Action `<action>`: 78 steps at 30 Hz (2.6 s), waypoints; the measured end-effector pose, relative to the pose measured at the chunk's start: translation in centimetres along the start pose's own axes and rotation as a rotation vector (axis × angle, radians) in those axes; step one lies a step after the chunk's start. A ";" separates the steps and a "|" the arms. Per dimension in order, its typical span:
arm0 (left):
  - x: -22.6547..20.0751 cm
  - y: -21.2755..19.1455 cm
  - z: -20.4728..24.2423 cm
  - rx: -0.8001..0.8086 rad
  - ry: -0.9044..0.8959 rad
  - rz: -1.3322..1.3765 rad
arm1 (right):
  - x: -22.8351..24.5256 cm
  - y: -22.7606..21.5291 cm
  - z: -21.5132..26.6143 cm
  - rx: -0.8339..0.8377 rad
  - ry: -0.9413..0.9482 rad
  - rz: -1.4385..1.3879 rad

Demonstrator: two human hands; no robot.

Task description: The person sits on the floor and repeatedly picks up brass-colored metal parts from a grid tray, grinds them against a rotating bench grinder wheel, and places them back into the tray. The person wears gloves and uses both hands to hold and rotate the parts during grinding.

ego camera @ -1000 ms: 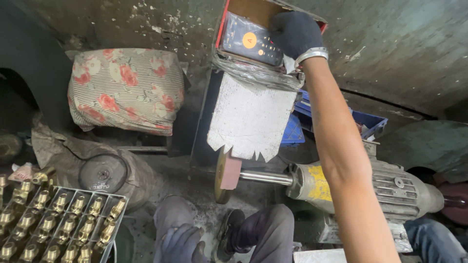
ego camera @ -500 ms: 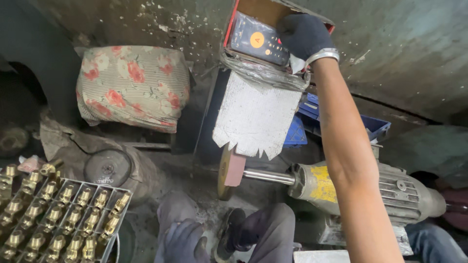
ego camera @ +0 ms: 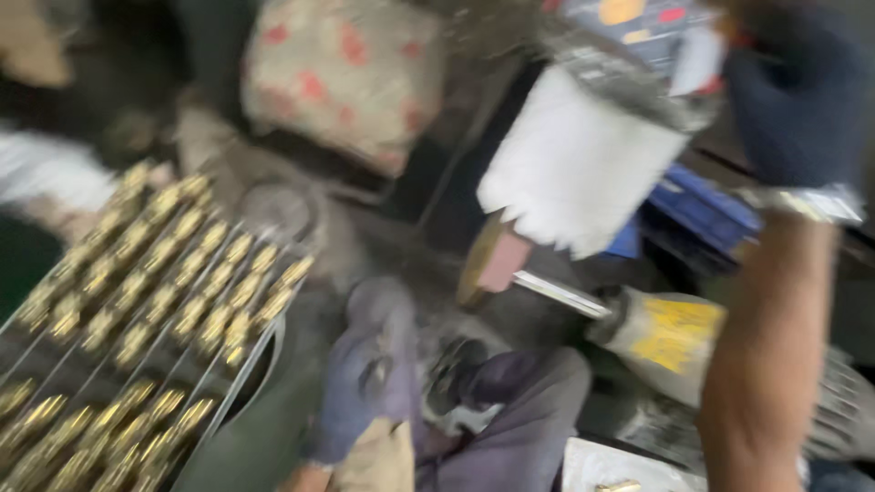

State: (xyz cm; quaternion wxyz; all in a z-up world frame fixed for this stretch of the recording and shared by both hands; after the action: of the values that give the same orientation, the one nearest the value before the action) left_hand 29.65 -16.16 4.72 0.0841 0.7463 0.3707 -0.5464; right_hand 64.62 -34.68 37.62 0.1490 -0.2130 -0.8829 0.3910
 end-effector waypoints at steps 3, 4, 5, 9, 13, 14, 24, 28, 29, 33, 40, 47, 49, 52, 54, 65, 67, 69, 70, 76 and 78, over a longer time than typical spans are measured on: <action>-0.8 -5.8 1.5 0.001 -0.039 -0.120 | 7.6 2.8 6.8 0.028 0.025 -0.197; -0.5 -8.1 2.5 -0.049 -0.092 -0.139 | 9.8 3.8 8.7 0.069 0.050 -0.257; -0.1 -10.1 3.3 -0.053 -0.130 -0.315 | 11.3 5.2 11.0 0.121 0.085 -0.313; 1.1 -19.8 5.8 -0.285 -0.133 -0.660 | 13.9 9.8 22.4 0.379 0.344 -0.370; 2.3 -27.1 5.0 -0.313 -0.304 -0.838 | 14.9 12.8 32.5 0.629 0.550 -0.305; 2.8 -27.8 3.9 -0.286 -0.276 -0.869 | 16.1 13.4 33.4 0.595 0.430 -0.317; 13.6 -22.9 -3.8 0.505 -0.229 -1.285 | 22.4 13.2 34.5 0.562 0.561 -0.513; 13.2 -24.6 -3.8 0.484 -0.274 -1.256 | 22.5 13.3 35.5 0.551 0.571 -0.553; 12.0 -25.4 -3.6 0.422 -0.257 -1.221 | 22.5 13.4 35.6 0.566 0.582 -0.551; 2.9 -28.0 -2.5 0.138 -0.122 -1.115 | 23.2 13.5 33.8 0.651 0.582 -0.554; -9.3 -23.1 -1.0 -0.152 -0.243 -0.669 | 30.0 12.2 23.8 0.374 0.221 -0.741; -2.9 -8.8 1.6 0.050 -0.535 0.071 | 29.6 14.6 26.1 0.564 0.412 -0.628; -0.7 -5.2 2.7 0.229 -0.592 0.284 | 27.1 12.8 28.3 0.489 0.448 -0.617; 2.0 -1.3 3.5 0.427 -0.668 0.757 | 23.6 10.9 30.6 0.458 0.457 -0.469; 3.2 1.5 4.1 0.572 -0.694 0.939 | 21.3 9.8 31.5 0.443 0.403 -0.327; 9.8 14.5 1.3 0.843 -0.742 0.685 | 12.3 13.6 33.7 0.472 0.076 -0.002; 11.3 16.0 1.4 0.917 -0.791 0.526 | 11.2 15.2 34.1 0.458 0.038 0.006; 11.9 16.3 1.4 0.880 -0.886 0.495 | 10.1 16.4 34.5 0.461 0.019 -0.001; 12.0 16.2 1.4 0.859 -0.934 0.478 | 9.7 17.1 34.6 0.472 0.020 -0.015; 9.4 15.6 -0.6 0.735 -0.590 0.355 | 8.1 19.4 35.3 0.532 0.036 -0.061; 9.4 15.4 -0.7 0.742 -0.602 0.339 | 7.7 19.8 35.3 0.557 0.068 -0.132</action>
State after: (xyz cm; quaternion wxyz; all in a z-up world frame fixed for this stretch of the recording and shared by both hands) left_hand 41.28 -22.40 -7.54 0.0036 0.5850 -0.0154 -0.8109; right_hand 47.97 -41.08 0.43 0.2564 -0.1189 -0.7479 0.6007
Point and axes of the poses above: each hand's wrist, its own z-axis away from the middle knuckle, its own y-axis out of the palm, x = y × z, the point moved 6 cm from there along -z, towards the middle knuckle
